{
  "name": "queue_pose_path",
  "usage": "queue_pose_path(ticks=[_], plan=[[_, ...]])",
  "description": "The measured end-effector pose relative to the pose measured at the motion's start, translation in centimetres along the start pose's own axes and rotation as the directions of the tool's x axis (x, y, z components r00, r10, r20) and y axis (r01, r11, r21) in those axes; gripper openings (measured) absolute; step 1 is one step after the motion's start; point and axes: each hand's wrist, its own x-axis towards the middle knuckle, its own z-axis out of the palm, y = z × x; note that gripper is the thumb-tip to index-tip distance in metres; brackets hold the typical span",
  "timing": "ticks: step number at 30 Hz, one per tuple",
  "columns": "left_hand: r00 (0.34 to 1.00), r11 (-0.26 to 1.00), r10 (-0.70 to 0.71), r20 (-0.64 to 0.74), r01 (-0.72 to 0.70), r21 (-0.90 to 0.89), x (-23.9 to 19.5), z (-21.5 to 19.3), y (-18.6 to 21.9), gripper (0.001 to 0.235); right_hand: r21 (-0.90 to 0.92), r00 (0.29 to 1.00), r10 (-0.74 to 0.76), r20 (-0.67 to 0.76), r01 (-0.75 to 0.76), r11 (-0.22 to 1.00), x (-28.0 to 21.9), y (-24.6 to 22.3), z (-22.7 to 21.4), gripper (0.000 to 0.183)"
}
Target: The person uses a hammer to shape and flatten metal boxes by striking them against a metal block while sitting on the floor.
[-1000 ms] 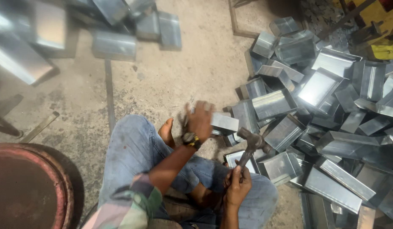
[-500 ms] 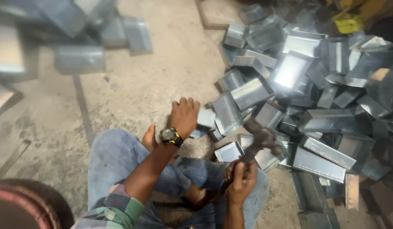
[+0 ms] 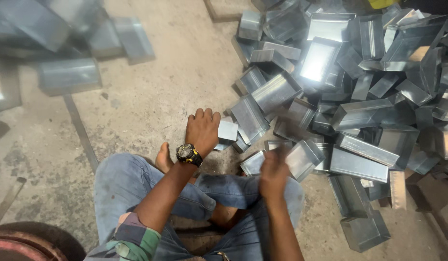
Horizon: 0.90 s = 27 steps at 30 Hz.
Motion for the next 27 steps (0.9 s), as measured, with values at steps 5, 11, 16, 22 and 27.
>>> queue_pose_path(ticks=[5, 11, 16, 22, 27], plan=[[1.0, 1.0, -0.02, -0.003, 0.02, -0.003, -0.1, 0.0, 0.5, 0.015, -0.095, 0.902, 0.403, 0.156, -0.392, 0.915, -1.6, -0.5, -2.4, 0.048], [0.999, 1.0, -0.025, 0.034, 0.025, -0.009, 0.1, 0.1, 0.1, 0.021, 0.61, 0.966, 0.146, -0.215, 0.016, 0.792, -2.7, -1.8, -4.0, 0.044], [0.999, 0.999, -0.008, -0.046, 0.006, -0.037, 0.1, -0.2, 0.2, 0.021, 0.021, 0.986, -0.104, -0.127, 0.108, 0.994, -1.3, -0.6, 0.3, 0.039], [0.999, 0.997, -0.031, -0.031, 0.029, -0.071, 0.2, -0.2, 0.0, 0.023, 0.179, 0.965, 0.257, 0.058, -0.264, 0.948, -1.8, -1.6, -0.8, 0.053], [0.999, 0.997, -0.038, 0.012, 0.038, -0.064, 0.3, -1.0, 0.1, 0.026, 0.167, 0.985, 0.172, 0.014, -0.172, 0.971, -1.6, -1.7, 0.8, 0.055]])
